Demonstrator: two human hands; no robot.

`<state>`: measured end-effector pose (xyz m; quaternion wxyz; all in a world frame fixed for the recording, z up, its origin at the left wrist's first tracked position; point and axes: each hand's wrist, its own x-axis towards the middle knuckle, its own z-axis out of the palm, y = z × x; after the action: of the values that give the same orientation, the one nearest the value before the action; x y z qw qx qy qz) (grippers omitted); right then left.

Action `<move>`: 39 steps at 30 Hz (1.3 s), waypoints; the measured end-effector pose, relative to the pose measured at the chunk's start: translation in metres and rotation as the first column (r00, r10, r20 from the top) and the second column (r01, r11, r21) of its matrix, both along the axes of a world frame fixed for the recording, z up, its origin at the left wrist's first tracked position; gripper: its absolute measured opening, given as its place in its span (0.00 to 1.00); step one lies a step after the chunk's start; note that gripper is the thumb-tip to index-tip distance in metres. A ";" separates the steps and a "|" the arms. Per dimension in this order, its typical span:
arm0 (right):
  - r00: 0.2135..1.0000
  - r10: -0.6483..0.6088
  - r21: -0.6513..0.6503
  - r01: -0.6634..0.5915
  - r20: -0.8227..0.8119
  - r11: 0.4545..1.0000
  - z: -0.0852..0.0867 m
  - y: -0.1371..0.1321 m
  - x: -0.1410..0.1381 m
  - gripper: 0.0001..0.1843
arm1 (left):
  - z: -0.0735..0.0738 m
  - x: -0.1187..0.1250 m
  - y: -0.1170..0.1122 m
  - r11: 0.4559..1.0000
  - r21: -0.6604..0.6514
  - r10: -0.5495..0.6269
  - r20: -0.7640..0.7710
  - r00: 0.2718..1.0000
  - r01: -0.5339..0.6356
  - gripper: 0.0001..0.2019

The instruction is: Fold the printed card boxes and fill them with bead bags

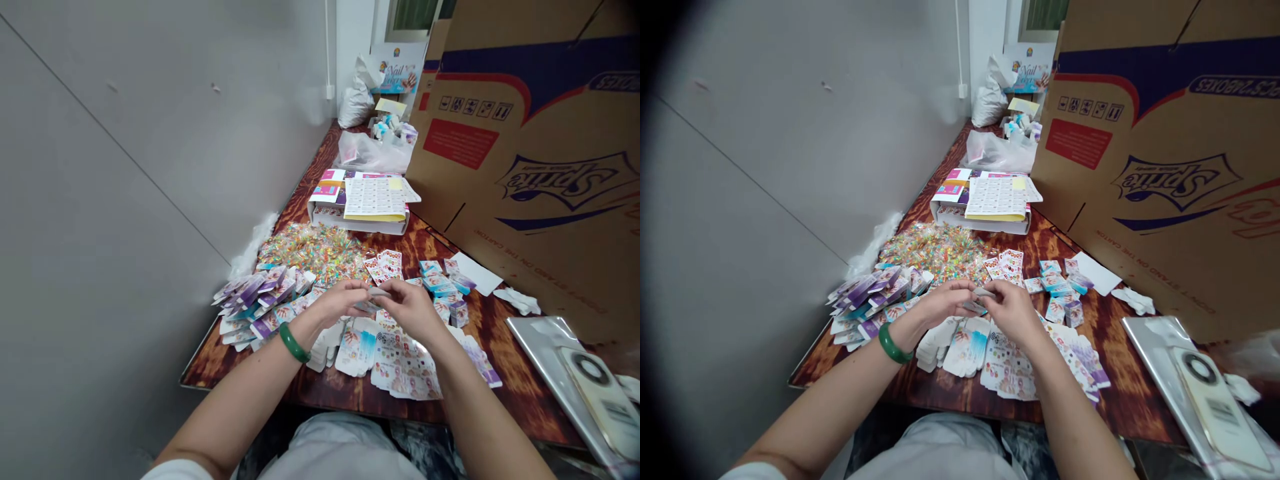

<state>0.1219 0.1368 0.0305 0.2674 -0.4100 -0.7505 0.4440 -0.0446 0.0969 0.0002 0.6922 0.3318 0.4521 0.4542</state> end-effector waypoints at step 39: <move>0.923 -0.139 -0.036 0.135 -0.359 0.990 -0.018 0.000 -0.001 0.08 | 0.007 0.008 -0.004 0.994 0.104 0.026 -0.071 0.997 -0.018 0.18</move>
<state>0.1207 0.1370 0.0122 0.4287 -0.3741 -0.6558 0.4961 -0.0364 0.0929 0.0071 0.6524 0.3783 0.4565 0.4722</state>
